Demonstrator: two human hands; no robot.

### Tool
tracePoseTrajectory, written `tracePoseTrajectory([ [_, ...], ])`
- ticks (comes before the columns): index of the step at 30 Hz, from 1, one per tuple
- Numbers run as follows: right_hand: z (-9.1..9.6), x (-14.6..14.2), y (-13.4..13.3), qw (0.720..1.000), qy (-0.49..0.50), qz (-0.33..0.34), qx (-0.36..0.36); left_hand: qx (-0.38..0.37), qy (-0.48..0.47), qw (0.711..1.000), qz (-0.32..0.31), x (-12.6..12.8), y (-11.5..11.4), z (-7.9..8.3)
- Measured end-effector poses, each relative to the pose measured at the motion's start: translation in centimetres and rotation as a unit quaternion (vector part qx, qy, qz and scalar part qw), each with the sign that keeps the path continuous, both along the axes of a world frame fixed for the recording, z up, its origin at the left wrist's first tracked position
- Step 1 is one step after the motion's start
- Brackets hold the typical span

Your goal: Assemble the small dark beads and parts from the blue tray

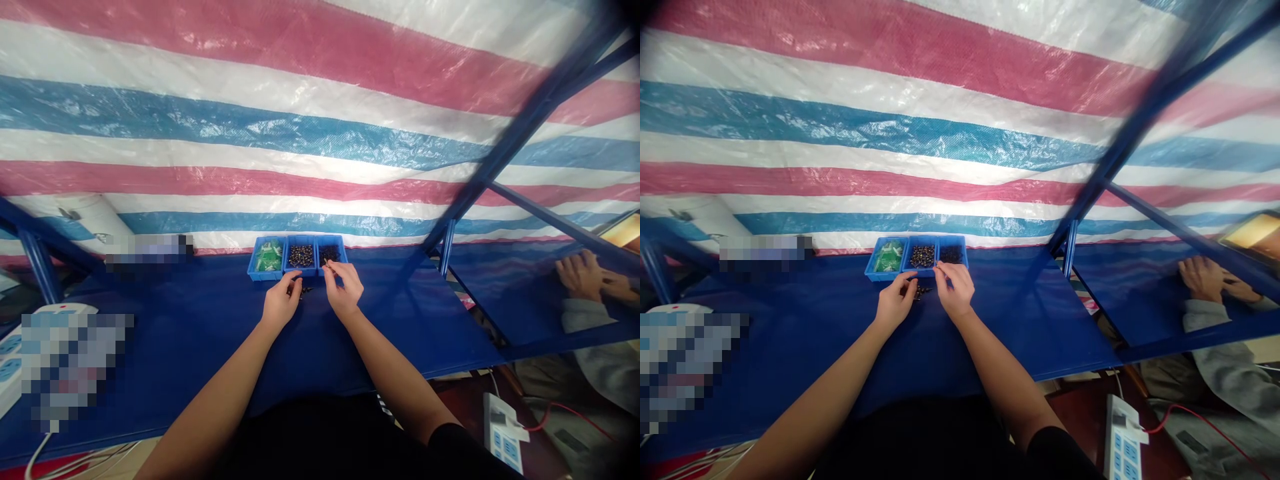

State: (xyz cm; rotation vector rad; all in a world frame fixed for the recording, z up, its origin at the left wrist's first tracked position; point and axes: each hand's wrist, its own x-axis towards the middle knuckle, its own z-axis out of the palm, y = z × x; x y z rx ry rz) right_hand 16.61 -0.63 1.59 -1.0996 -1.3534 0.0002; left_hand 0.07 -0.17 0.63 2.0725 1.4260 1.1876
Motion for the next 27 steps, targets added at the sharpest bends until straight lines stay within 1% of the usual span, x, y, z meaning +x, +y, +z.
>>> tracePoseTrajectory([
  [1,0.0,0.0,0.0,1.000,-0.013,-0.023,0.000,0.000,0.002,1.000,0.002,0.0,0.0,0.0],
  [2,0.0,0.0,0.1,0.999,-0.034,-0.034,-0.022,0.001,0.004,1.000,0.003,0.0,0.0,0.0],
  [3,0.0,0.0,0.2,0.996,-0.063,-0.033,-0.062,0.003,0.005,1.000,0.002,0.0,-0.1,0.0],
  [4,0.0,0.1,0.3,0.989,-0.094,-0.024,-0.113,0.004,0.007,1.000,0.000,0.0,-0.1,0.0],
  [6,0.0,0.1,0.3,0.965,-0.153,0.013,-0.215,0.003,0.010,1.000,-0.002,-0.1,0.0,-0.1],
  [8,0.1,0.2,0.3,0.944,-0.187,0.053,-0.266,0.001,0.014,1.000,0.002,-0.1,0.0,-0.2],
  [11,-0.1,0.5,0.3,0.921,-0.231,0.135,-0.282,0.001,0.018,1.000,0.005,-0.1,0.1,-0.2],
  [12,-0.3,0.6,0.4,0.914,-0.245,0.151,-0.288,0.001,0.017,1.000,0.004,-0.1,0.1,-0.2],
  [15,-0.9,0.8,0.6,0.896,-0.276,0.157,-0.312,-0.004,0.019,1.000,0.000,0.0,0.0,-0.1],
  [18,-1.4,0.9,0.9,0.884,-0.291,0.158,-0.330,-0.012,0.028,1.000,0.000,0.0,0.0,-0.1],
  [21,-1.5,0.9,0.9,0.885,-0.281,0.168,-0.331,-0.016,0.029,0.999,-0.003,-0.1,0.0,-0.1],
  [23,-1.4,0.8,0.9,0.896,-0.248,0.182,-0.321,-0.016,0.025,1.000,-0.005,-0.1,0.0,-0.1],
  [25,-1.4,0.6,1.0,0.911,-0.177,0.206,-0.311,-0.017,0.021,1.000,-0.007,-0.1,0.1,0.0],
  [27,-1.6,0.2,1.1,0.919,-0.069,0.236,-0.308,-0.021,0.022,0.999,-0.015,-0.1,0.1,-0.1],
])
